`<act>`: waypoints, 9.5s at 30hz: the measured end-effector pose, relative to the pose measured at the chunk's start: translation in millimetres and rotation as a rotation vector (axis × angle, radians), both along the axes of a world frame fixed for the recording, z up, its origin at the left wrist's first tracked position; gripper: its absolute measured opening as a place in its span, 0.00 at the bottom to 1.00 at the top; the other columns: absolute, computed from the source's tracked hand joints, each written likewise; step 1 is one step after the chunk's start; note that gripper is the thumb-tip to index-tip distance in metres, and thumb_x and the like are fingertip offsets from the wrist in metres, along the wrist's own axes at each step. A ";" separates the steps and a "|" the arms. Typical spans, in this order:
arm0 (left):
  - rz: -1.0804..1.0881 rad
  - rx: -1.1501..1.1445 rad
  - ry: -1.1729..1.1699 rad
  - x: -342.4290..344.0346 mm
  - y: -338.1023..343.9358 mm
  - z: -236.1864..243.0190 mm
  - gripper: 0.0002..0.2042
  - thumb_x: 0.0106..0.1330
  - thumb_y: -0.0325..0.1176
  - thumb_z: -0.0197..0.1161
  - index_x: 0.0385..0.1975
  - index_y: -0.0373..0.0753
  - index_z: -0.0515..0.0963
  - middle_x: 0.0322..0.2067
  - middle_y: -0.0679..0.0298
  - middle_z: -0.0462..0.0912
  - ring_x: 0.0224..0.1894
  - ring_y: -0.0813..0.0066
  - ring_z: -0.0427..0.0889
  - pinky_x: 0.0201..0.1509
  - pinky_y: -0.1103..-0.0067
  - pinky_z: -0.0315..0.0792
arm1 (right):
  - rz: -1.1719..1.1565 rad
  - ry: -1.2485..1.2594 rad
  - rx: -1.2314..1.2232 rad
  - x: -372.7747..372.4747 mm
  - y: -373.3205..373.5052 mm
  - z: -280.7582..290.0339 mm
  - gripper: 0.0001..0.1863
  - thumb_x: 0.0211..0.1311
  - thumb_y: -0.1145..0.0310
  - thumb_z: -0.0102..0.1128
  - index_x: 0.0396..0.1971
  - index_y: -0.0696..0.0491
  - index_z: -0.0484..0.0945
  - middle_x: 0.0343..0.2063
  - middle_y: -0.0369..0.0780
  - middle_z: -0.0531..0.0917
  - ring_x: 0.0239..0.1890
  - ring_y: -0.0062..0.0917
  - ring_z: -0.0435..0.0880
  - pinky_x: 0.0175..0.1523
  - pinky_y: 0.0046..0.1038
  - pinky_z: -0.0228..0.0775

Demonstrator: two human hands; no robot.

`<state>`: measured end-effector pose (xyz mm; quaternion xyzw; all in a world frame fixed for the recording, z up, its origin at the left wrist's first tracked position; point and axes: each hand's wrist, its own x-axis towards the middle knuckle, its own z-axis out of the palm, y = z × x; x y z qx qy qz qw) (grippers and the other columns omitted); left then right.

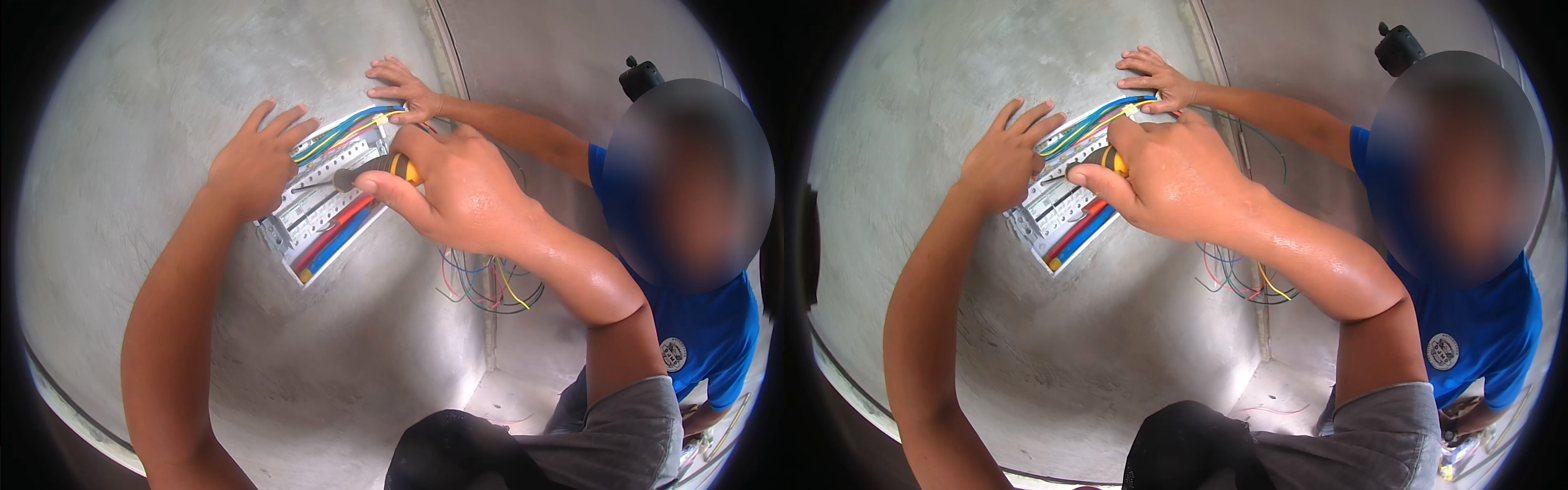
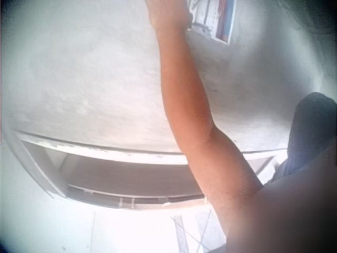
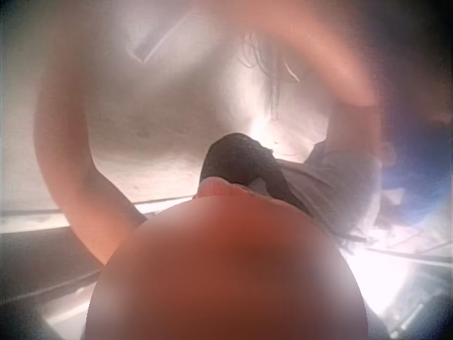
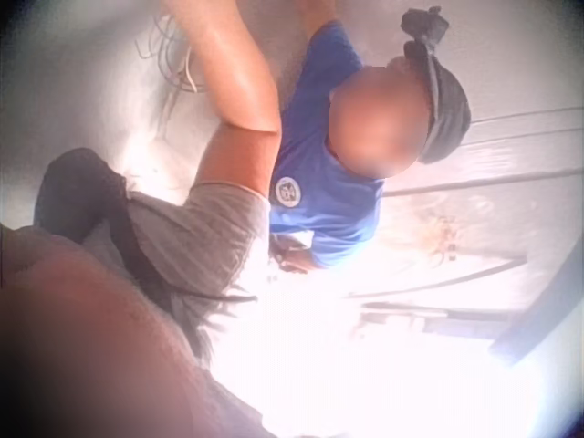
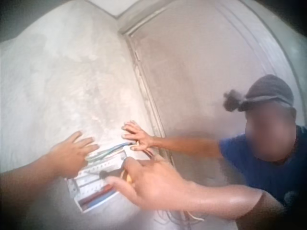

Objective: The person connects multiple colored wires to a wall-mounted electrical distribution box. They use a screwdriver to tighten terminal screws and pliers to strip and position wires, working alongside another person who assists with wire handling.

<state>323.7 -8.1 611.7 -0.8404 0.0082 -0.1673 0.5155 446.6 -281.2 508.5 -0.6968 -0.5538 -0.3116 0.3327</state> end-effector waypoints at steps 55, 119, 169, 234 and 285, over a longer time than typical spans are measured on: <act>0.085 0.042 -0.001 -2.0 -8.1 1.3 0.07 0.77 0.36 0.74 0.39 0.56 0.99 0.87 0.73 0.71 0.93 0.70 0.55 0.99 0.54 0.43 | 0.210 -0.211 0.424 -4.3 13.4 -15.9 0.24 0.85 0.45 0.70 0.50 0.55 0.85 0.29 0.48 0.90 0.34 0.50 0.92 0.45 0.49 0.83; 0.073 0.127 0.013 6.4 12.4 -3.7 0.08 0.72 0.31 0.75 0.31 0.53 0.98 0.91 0.68 0.65 0.95 0.66 0.50 0.99 0.50 0.41 | 0.201 1.180 -0.249 -30.1 11.0 16.4 0.35 0.89 0.33 0.57 0.60 0.55 0.88 0.24 0.30 0.67 0.25 0.23 0.65 0.32 0.33 0.62; 0.022 0.116 0.004 13.3 14.1 -7.4 0.08 0.73 0.34 0.74 0.35 0.54 0.99 0.90 0.68 0.66 0.95 0.65 0.50 0.99 0.47 0.39 | 0.093 0.470 -0.389 -25.8 37.9 48.7 0.12 0.76 0.61 0.70 0.48 0.52 0.93 0.38 0.45 0.96 0.41 0.36 0.98 0.43 0.44 0.88; -0.129 0.145 -0.032 14.6 23.9 -13.3 0.15 0.75 0.33 0.68 0.56 0.45 0.96 0.85 0.62 0.73 0.92 0.63 0.59 0.98 0.47 0.44 | -0.412 -0.098 -0.462 -93.2 40.5 49.0 0.17 0.79 0.59 0.66 0.57 0.53 0.92 0.47 0.56 0.94 0.49 0.47 0.95 0.56 0.46 0.85; -0.225 0.109 -0.126 34.2 42.7 -20.8 0.14 0.77 0.32 0.67 0.54 0.45 0.97 0.82 0.63 0.77 0.91 0.66 0.61 0.98 0.48 0.44 | -0.470 -0.328 -0.608 -92.5 43.6 52.1 0.14 0.77 0.66 0.60 0.51 0.56 0.91 0.40 0.56 0.94 0.45 0.57 0.96 0.57 0.54 0.89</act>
